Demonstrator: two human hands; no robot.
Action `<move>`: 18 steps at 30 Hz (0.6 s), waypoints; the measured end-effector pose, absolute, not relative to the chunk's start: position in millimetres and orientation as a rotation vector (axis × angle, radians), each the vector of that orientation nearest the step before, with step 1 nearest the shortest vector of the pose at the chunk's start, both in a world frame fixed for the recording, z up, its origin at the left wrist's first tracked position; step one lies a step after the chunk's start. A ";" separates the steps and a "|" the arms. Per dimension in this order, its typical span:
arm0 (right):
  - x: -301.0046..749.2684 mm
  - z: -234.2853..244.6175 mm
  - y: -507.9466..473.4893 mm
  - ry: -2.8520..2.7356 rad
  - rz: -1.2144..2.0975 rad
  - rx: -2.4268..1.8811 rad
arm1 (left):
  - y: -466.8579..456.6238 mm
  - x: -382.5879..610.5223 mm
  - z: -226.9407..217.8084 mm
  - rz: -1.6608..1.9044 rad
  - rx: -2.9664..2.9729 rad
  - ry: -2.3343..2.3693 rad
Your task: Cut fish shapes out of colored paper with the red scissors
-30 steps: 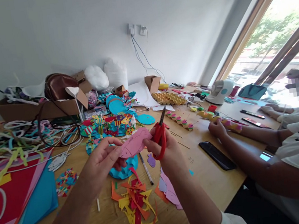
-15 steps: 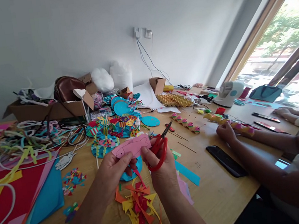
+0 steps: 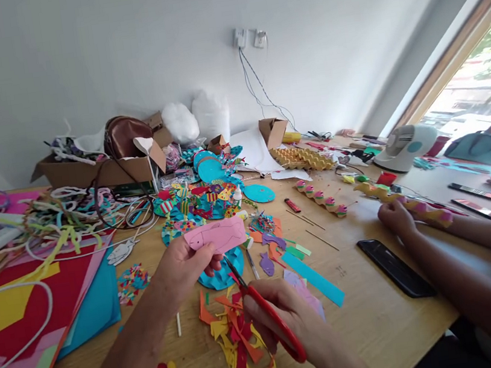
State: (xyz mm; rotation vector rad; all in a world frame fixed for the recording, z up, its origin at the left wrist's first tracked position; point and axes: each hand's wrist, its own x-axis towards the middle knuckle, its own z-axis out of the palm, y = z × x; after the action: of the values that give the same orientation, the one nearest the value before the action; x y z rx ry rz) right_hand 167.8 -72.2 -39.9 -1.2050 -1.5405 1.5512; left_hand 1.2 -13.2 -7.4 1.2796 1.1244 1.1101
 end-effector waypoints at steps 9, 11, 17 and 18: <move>167.4 -40.1 -68.6 -1.519 1.591 -1.203 | -13.3 -1.0 -8.6 1.030 1.252 1.070; 167.2 -39.6 -68.8 -1.509 1.597 -1.203 | -12.7 -1.6 -9.6 1.016 1.260 1.032; 166.2 -39.3 -68.7 -1.478 1.626 -1.212 | -11.7 -2.6 -14.3 0.972 1.271 0.957; 166.1 -39.6 -68.6 -1.476 1.627 -1.204 | -11.6 -2.4 -14.5 0.967 1.266 0.961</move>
State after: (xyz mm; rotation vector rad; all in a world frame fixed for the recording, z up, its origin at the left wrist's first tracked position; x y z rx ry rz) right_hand 166.1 -68.6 -39.6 -1.2044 -1.4760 1.6275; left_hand -2.4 -11.6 -14.5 1.2664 0.9609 0.9666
